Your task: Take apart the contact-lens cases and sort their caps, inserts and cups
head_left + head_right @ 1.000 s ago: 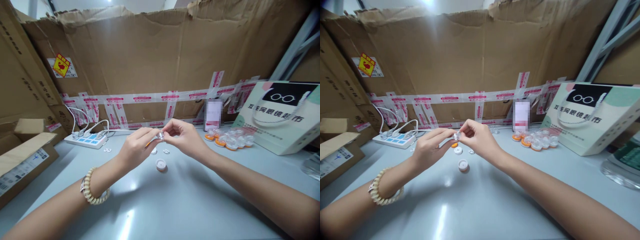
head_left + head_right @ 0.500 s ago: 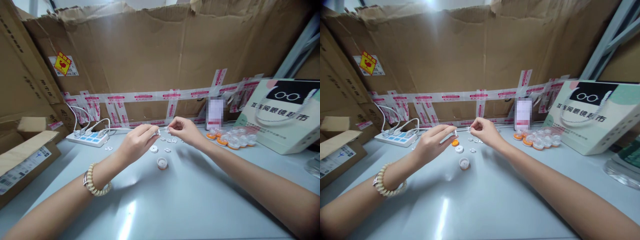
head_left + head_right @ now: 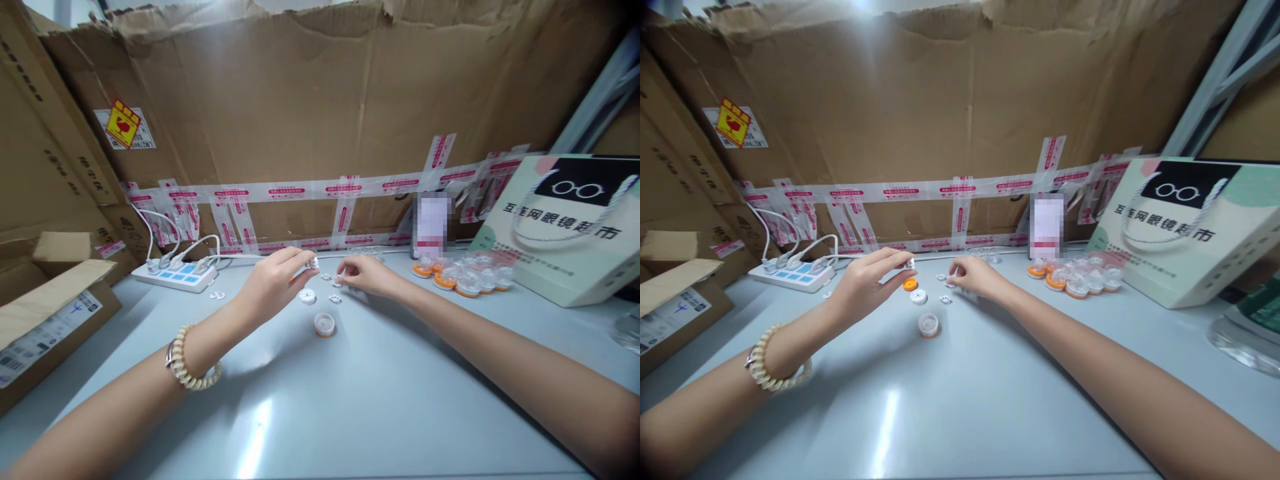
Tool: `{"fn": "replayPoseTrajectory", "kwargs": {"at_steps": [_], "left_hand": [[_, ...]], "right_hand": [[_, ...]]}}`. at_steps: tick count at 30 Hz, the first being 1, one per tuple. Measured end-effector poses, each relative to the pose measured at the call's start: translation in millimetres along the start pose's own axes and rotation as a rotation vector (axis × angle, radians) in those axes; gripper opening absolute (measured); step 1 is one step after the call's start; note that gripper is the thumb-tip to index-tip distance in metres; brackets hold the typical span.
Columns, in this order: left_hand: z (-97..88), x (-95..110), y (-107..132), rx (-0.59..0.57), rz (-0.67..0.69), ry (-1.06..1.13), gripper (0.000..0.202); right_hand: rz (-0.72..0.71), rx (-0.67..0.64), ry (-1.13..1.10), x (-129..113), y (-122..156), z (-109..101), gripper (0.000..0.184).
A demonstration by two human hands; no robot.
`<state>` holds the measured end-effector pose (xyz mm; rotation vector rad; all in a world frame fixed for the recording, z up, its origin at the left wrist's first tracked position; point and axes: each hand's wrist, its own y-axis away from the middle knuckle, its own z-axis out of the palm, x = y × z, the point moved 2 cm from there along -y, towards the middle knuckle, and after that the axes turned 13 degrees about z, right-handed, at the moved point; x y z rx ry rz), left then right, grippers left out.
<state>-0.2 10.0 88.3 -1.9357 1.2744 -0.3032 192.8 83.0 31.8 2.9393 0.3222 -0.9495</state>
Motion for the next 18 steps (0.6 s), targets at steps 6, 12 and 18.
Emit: {"fn": "replayPoseTrajectory", "kwargs": {"at_steps": [6,12,18], "left_hand": [[-0.2,-0.4,-0.7,-0.009,-0.032,0.038,0.012],[2.4,0.1,-0.4,-0.025,-0.108,0.131,0.013],[0.9,-0.1,-2.9,0.001,-0.414,0.512,0.021]], "right_hand": [[-0.1,-0.099,0.155,-7.3,10.2,7.4,0.025],[-0.066,-0.018,0.147,-0.4,1.7,14.9,0.005],[-0.07,0.02,-0.096,-17.0,11.8,-4.0,0.017]]}}
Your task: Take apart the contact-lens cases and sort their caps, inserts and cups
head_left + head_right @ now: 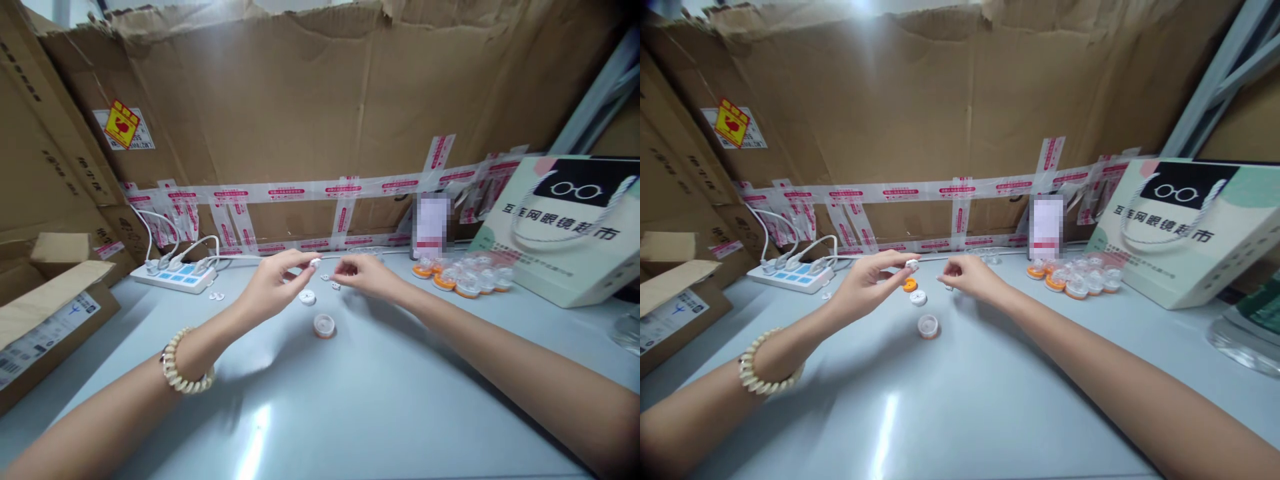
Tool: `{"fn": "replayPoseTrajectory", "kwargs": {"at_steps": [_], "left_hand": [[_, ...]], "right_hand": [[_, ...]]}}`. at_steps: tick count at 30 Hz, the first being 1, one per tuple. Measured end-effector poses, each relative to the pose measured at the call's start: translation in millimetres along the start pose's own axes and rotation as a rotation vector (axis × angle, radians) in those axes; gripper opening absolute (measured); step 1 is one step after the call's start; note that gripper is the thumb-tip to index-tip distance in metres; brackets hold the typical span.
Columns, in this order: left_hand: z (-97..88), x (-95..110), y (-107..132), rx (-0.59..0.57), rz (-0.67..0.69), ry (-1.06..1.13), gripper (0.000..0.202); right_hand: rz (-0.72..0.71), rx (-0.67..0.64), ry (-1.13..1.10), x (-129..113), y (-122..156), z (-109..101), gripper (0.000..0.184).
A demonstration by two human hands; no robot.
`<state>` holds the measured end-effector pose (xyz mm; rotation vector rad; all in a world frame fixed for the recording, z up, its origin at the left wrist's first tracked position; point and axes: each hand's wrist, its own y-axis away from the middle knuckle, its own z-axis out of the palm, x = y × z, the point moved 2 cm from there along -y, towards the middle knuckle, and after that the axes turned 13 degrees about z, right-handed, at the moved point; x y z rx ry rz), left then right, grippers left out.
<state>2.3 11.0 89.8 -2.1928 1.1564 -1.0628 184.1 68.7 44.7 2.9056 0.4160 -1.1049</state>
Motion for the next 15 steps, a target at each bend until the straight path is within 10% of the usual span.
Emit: {"fn": "replayPoseTrajectory", "kwargs": {"at_steps": [8,15], "left_hand": [[-6.0,10.1,-2.9,0.107,-0.051,0.305,0.016],[-14.5,25.8,-3.5,0.156,0.309,-0.285,0.006]], "right_hand": [[-0.125,-0.104,-0.719,-54.0,39.3,-23.7,0.023],[-0.04,-0.079,-0.875,-66.5,50.9,-15.6,0.019]]}}
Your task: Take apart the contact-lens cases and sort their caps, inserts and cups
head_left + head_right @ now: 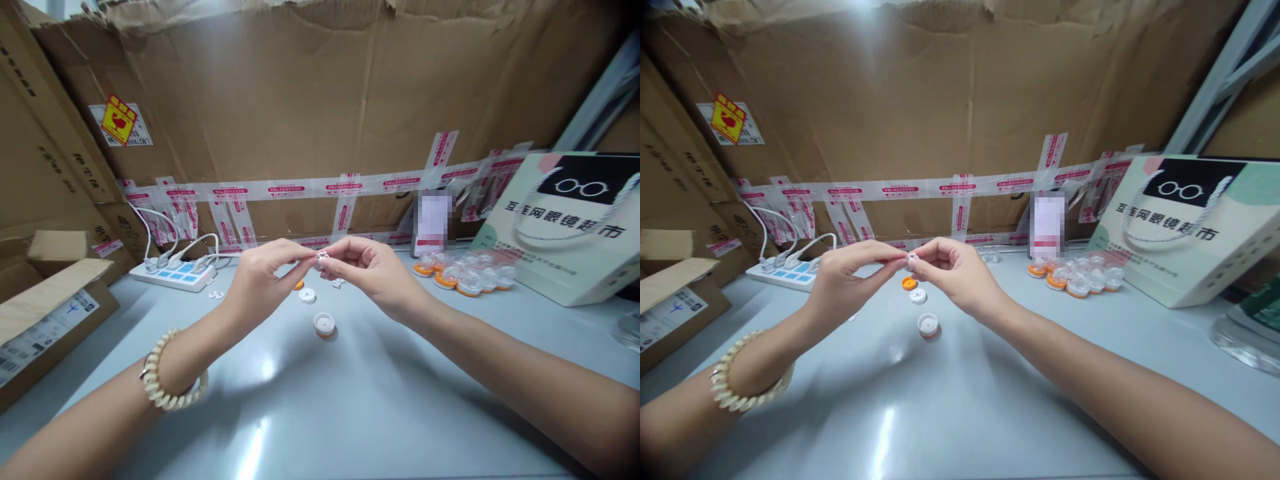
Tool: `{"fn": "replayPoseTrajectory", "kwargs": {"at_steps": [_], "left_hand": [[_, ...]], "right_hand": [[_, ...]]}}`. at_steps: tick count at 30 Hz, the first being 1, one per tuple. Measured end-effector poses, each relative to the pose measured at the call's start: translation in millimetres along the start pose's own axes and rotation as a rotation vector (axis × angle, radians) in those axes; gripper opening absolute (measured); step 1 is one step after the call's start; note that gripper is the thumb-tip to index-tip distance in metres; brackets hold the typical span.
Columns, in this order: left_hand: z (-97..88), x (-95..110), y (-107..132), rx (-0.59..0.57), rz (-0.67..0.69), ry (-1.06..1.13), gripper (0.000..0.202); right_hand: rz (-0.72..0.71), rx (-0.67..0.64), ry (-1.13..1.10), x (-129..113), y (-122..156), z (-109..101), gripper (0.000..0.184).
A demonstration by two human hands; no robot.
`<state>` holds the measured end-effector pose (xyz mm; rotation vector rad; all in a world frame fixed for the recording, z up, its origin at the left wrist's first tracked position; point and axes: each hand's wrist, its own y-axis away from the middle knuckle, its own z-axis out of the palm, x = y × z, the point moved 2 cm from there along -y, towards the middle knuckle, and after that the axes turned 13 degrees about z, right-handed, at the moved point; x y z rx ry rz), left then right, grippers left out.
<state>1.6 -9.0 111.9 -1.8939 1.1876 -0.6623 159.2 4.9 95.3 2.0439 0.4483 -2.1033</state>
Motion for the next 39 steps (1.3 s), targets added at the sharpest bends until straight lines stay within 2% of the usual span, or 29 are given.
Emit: {"fn": "replayPoseTrajectory", "kwargs": {"at_steps": [3,7,12,20,27,30,35,39], "left_hand": [[-1.6,8.7,-0.3,-0.036,0.192,-0.27,0.011],[-2.1,17.2,1.4,-0.122,0.295,-0.451,0.011],[-3.3,23.0,3.0,-0.169,0.305,-0.504,0.01],[5.9,21.8,10.4,-0.206,0.365,-0.546,0.013],[12.1,19.1,13.1,-0.265,0.35,-0.518,0.016],[12.8,18.0,14.5,-0.245,0.305,-0.488,0.016],[14.3,14.8,16.5,-0.235,0.306,-0.483,0.015],[16.8,9.7,15.9,-0.182,0.289,-0.422,0.01]], "right_hand": [[0.001,0.048,-0.088,1.6,2.1,3.6,0.021],[0.022,0.023,-0.102,3.3,5.7,6.3,0.02],[0.019,0.008,-0.068,1.3,7.3,4.5,0.016],[-0.087,0.058,0.062,5.5,5.9,2.8,0.018],[0.035,0.02,-0.069,22.0,-3.2,-1.0,0.022],[0.087,0.013,-0.097,23.8,-4.2,-1.5,0.022],[0.128,0.019,-0.16,22.7,-5.8,-0.1,0.021],[0.231,0.018,-0.236,29.5,-9.9,0.5,0.017]]}}
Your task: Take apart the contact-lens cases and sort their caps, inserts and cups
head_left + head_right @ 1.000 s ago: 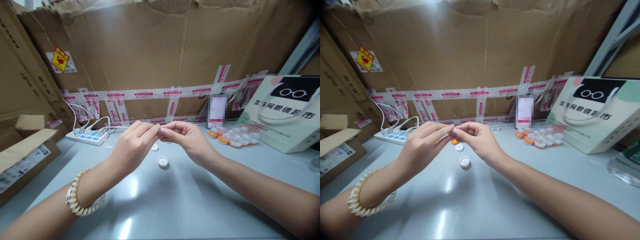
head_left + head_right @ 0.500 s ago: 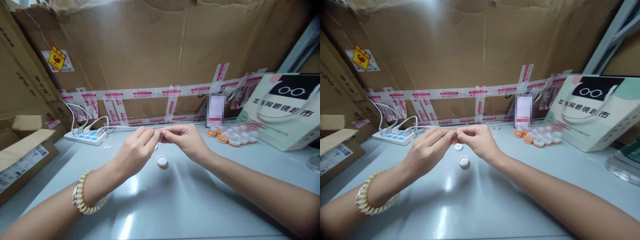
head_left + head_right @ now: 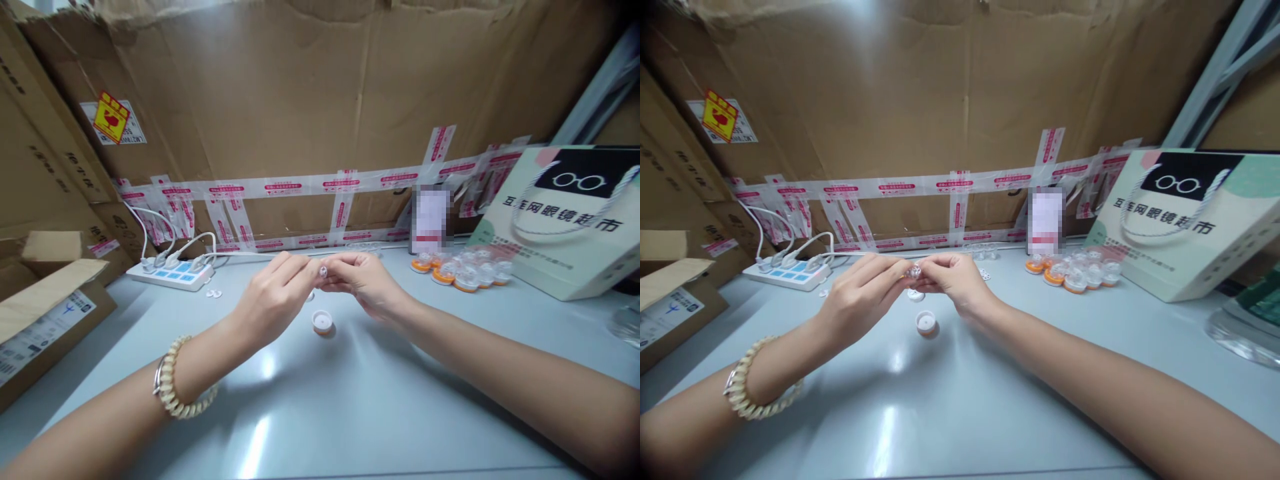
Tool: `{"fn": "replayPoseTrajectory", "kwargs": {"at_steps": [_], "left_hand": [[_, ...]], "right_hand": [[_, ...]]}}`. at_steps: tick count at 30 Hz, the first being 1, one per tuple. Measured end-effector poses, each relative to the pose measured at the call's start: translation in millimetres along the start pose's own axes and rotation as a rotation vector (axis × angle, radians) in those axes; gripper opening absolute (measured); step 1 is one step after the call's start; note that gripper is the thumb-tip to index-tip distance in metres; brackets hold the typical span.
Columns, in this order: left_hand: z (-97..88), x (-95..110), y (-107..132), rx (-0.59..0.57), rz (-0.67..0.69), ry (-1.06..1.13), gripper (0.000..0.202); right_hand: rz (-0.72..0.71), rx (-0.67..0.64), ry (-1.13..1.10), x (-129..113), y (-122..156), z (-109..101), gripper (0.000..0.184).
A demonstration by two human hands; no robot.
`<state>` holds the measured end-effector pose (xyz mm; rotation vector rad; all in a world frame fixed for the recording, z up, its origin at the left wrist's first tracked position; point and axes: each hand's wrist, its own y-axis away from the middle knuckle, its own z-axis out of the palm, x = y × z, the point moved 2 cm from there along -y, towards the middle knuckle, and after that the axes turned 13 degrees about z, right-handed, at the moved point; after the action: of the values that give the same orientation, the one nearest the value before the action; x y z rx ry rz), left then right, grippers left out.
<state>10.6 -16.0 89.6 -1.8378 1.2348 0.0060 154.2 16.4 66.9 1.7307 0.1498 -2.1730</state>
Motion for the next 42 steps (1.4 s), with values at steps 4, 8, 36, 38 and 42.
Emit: {"fn": "replayPoseTrajectory", "kwargs": {"at_steps": [4,8,36,38,42], "left_hand": [[2.2,-4.6,-1.3,0.09,-0.018,0.094,0.006],[-1.7,-10.7,-2.4,0.206,-0.084,0.163,0.008],[5.9,-15.0,2.6,0.201,-0.172,0.284,0.009],[4.2,-14.3,1.6,0.219,-0.163,0.293,0.011],[0.9,-13.3,-1.2,0.237,-0.139,0.277,0.027]], "right_hand": [[0.121,-0.093,-0.041,2.9,-1.4,1.2,0.017],[0.144,-0.05,-0.019,-0.6,-8.4,-7.1,0.019],[-0.182,-0.089,0.41,-14.6,-3.0,-9.7,0.03],[-0.21,-0.063,0.402,-18.1,5.0,-2.1,0.028],[-0.239,0.056,0.481,-34.9,1.7,-15.3,0.027]]}}
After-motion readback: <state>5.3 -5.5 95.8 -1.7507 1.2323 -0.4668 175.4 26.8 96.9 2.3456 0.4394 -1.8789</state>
